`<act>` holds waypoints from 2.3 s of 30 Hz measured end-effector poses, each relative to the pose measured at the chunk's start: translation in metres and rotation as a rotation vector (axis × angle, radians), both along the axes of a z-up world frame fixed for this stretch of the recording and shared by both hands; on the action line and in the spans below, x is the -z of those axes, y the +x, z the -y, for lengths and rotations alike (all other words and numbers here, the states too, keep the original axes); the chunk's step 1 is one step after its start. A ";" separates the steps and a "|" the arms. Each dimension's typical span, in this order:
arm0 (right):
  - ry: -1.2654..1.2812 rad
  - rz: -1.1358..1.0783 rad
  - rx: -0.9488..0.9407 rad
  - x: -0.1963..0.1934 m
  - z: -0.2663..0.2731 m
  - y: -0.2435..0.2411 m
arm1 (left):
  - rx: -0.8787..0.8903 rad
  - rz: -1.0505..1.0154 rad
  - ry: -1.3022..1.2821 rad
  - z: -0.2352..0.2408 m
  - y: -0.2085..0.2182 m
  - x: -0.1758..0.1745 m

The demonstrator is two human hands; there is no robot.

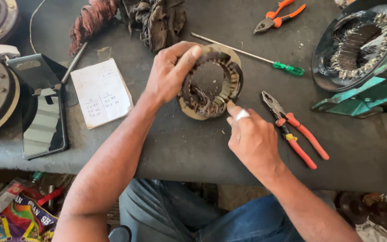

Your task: The person uses a screwdriver and pliers to remove old copper windings from a cylindrical motor stator. They repeatedly pry and pull at the coils, rotating the stator to access different sections. The removed copper wire accumulates on the workbench.

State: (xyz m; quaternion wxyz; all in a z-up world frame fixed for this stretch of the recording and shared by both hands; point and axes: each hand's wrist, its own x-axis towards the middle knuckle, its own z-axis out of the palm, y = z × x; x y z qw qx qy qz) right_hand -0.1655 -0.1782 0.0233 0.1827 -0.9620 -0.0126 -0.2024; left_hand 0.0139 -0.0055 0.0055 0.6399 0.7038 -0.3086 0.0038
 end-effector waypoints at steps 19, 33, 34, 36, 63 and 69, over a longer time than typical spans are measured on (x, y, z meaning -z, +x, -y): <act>0.014 0.075 0.051 -0.006 -0.014 -0.011 | -0.038 0.354 -0.013 0.000 -0.031 -0.022; -0.044 -0.199 0.110 -0.026 -0.005 -0.013 | -0.059 0.448 0.044 0.005 -0.060 -0.029; 0.000 -0.137 0.093 -0.019 -0.002 -0.013 | -0.053 0.435 0.012 0.004 -0.055 -0.028; 0.060 0.048 0.026 0.000 0.002 -0.016 | -0.021 0.393 -0.008 0.002 -0.042 -0.023; 0.232 0.133 0.038 0.022 0.010 -0.046 | 0.277 0.501 0.042 -0.008 -0.035 -0.030; 0.279 0.067 0.023 0.018 0.014 -0.045 | 0.277 0.522 0.026 -0.006 -0.033 -0.025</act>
